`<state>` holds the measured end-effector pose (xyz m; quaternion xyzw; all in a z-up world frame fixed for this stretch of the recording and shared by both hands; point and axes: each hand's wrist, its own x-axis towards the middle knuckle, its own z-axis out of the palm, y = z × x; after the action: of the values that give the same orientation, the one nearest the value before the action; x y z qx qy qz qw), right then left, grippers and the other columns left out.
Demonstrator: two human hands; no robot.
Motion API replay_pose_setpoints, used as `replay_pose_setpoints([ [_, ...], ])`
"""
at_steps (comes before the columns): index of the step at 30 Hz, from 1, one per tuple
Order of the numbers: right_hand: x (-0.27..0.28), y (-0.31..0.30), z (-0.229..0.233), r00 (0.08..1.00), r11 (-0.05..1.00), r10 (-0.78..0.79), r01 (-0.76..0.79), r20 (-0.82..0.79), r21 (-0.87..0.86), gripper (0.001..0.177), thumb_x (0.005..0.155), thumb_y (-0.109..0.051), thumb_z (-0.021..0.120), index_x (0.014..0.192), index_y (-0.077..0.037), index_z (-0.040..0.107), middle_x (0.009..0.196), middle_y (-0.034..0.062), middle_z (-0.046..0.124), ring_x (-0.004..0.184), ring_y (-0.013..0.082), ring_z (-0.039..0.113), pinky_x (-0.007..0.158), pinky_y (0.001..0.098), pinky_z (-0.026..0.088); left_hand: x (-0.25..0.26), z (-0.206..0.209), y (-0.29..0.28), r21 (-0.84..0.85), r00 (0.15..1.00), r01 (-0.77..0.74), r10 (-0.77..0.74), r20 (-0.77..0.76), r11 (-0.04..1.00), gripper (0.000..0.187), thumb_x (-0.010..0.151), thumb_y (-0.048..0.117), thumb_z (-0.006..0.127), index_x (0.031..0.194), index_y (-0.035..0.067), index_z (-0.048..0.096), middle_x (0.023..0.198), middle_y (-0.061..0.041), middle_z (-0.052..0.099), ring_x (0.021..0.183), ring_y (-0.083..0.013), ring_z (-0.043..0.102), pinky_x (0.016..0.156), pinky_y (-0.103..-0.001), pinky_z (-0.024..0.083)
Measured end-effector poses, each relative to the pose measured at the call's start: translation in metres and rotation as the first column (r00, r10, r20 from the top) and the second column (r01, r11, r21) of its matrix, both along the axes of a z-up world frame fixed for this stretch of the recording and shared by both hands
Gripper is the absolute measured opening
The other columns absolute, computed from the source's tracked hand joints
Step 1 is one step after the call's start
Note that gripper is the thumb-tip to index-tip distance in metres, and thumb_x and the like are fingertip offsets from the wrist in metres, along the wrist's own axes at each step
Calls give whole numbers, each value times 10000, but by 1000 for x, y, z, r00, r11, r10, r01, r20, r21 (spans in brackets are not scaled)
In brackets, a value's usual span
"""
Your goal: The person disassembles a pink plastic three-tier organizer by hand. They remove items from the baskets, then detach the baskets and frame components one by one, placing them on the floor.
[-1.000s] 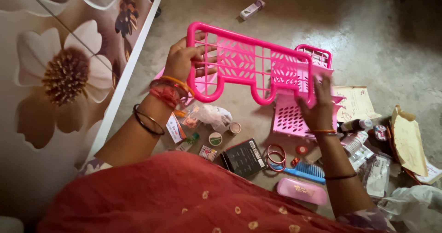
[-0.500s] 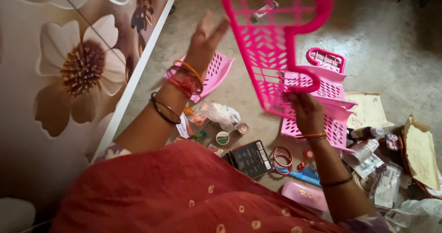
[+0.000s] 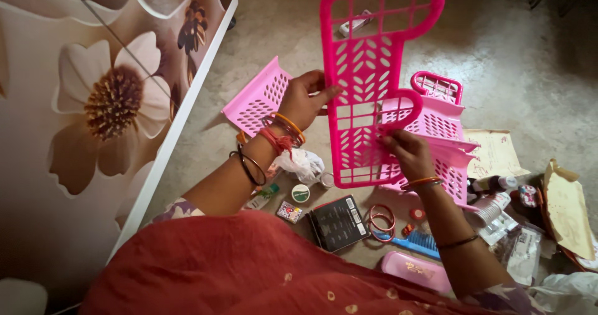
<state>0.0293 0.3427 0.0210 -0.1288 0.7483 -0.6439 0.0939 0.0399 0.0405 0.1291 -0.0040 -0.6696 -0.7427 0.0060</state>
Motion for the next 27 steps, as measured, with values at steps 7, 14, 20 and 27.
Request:
replay_pose_setpoints([
  [7, -18, 10, -29, 995, 995, -99, 99, -29, -16, 321, 962, -99, 707, 1260, 21, 687, 1161, 131, 750, 1039, 174, 718, 946, 298, 591, 6, 1, 5, -20, 998, 1, -2, -56, 1000, 200, 960, 122, 693, 1125, 9, 680, 1029, -76, 780, 916, -142, 765, 768, -312, 682],
  [14, -8, 5, -19, 996, 997, -80, 80, 35, 9, 383, 977, -115, 670, 1342, -5, 637, 1233, 133, 738, 1104, 201, 731, 950, 299, 599, 12, 1, 8, -147, 991, -46, 26, -135, 988, 212, 935, 140, 716, 1111, 24, 697, 972, -56, 785, 870, -119, 758, 701, -285, 647],
  [20, 5, 11, -14, 991, 993, -121, 121, 59, 5, 383, 981, -114, 656, 1346, -3, 630, 1268, 138, 721, 1116, 205, 721, 903, 307, 591, 9, -6, 2, -167, 987, -77, 51, -154, 983, 179, 936, 120, 719, 1082, 16, 710, 945, -65, 788, 841, -114, 756, 700, -276, 634],
  [27, 6, 11, 0, 990, 986, -139, 139, 10, -91, 402, 1003, -64, 647, 1397, -3, 598, 1300, 158, 699, 1190, 223, 688, 1000, 321, 581, 4, -11, 1, -174, 970, -93, 49, -240, 980, 186, 961, 128, 712, 1107, 13, 701, 931, -56, 782, 850, -108, 734, 761, -264, 591],
])
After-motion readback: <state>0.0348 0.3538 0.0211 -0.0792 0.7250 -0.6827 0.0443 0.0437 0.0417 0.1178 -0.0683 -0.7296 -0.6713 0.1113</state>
